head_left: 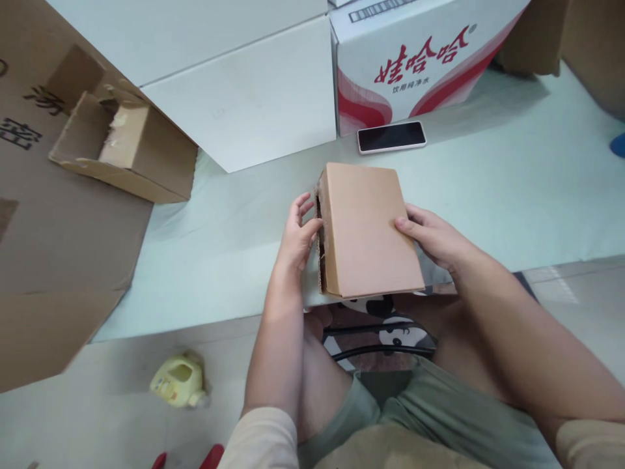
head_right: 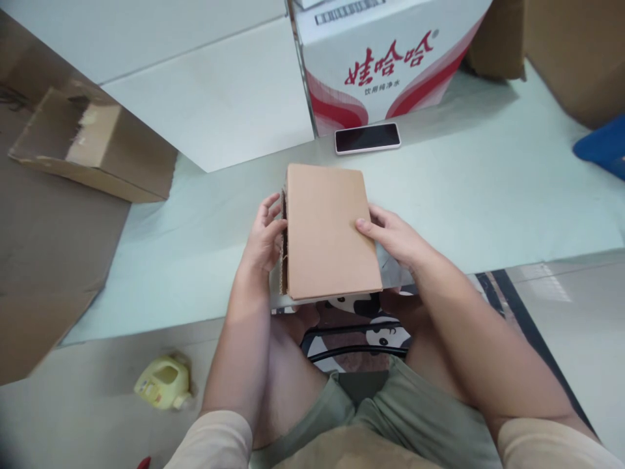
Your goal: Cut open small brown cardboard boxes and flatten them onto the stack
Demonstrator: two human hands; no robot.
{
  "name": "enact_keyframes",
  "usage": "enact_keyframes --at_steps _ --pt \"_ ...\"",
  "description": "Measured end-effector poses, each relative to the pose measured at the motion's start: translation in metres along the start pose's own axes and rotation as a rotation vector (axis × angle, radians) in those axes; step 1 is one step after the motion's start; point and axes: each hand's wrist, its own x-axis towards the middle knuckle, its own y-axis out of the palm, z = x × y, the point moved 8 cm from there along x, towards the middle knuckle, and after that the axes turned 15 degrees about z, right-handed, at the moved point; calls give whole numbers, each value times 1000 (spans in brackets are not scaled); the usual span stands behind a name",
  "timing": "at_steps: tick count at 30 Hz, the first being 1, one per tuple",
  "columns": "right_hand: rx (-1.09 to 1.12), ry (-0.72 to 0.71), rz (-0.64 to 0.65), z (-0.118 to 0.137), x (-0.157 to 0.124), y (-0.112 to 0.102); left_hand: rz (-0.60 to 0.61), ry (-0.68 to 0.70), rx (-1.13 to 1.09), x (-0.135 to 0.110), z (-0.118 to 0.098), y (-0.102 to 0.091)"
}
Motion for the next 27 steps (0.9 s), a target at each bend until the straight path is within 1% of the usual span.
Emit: enact_keyframes --at_steps 6,10,12,15,16,18,21,24,27 --pt "-7 3 -29 0 0 -1 -162 19 12 -2 -9 -18" --pt "9 -28 -51 -8 2 -3 -174 35 93 -6 -13 -26" --pt "-16 -76 -112 -10 2 -10 -188 36 132 -8 -11 -30" --pt "-99 -138 -240 -8 -1 -26 -233 21 165 -5 -3 -40" --pt "-99 -149 -274 -7 -4 -32 -246 24 159 -4 -1 -43" --pt "-54 -163 -298 -5 -8 -39 -270 47 100 0 0 -51" --pt "31 -215 -257 4 -15 -36 -344 73 -55 0 1 -63" --pt "92 -257 -159 11 -15 -20 -423 41 -158 -1 6 -71" --pt "30 -271 -77 13 -9 -3 -423 8 -185 -1 10 -70"
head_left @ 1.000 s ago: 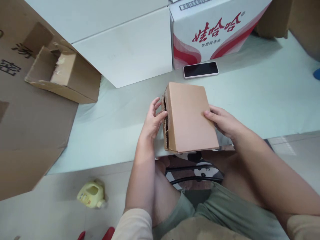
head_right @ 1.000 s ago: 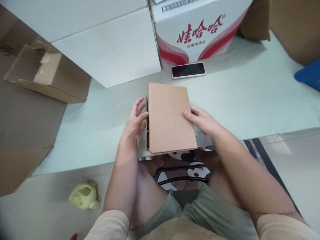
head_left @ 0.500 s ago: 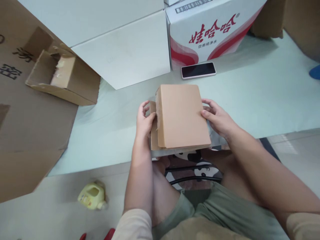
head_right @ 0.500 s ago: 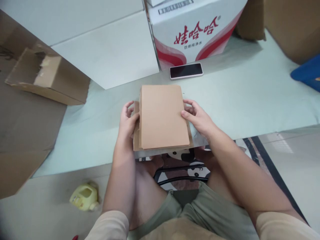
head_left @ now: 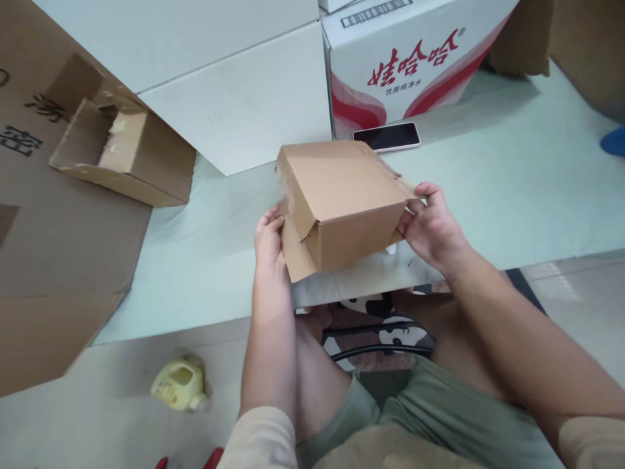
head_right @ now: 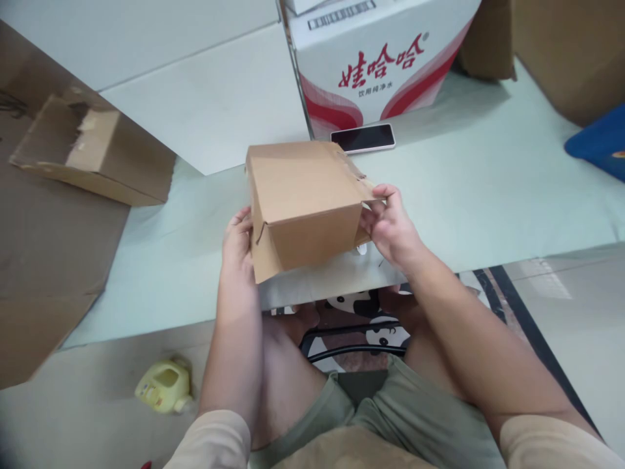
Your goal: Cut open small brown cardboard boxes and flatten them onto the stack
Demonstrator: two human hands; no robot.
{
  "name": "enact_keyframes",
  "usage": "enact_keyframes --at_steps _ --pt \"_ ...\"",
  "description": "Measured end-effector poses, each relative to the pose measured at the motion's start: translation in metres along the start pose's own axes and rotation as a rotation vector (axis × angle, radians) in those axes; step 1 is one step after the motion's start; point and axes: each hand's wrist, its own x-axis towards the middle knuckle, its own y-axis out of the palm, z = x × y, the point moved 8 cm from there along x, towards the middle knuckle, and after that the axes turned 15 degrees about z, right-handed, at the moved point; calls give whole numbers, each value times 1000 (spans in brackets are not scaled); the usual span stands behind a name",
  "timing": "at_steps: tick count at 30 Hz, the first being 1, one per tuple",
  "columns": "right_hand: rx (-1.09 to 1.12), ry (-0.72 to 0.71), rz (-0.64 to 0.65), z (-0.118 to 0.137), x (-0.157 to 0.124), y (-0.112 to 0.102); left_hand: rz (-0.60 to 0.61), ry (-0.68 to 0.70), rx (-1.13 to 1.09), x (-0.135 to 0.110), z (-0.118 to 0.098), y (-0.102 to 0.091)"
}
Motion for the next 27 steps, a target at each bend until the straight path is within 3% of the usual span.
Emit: enact_keyframes --at_steps 5,10,14,18,21,27 --pt "-204 44 50 -10 2 12 77 92 108 -7 -9 14" --pt "-360 -2 -26 -5 -1 7 295 179 364 -13 -12 38" --pt "-444 -30 -119 -6 -1 -3 361 235 594 -13 -10 46" --pt "-436 -34 -216 -11 -3 -15 317 323 430 -15 -16 41" --pt "-428 -18 -257 -14 -4 -18 415 328 313 -20 -13 50" --pt "-519 -39 -295 -10 -7 -20 471 361 368 -33 -13 63"
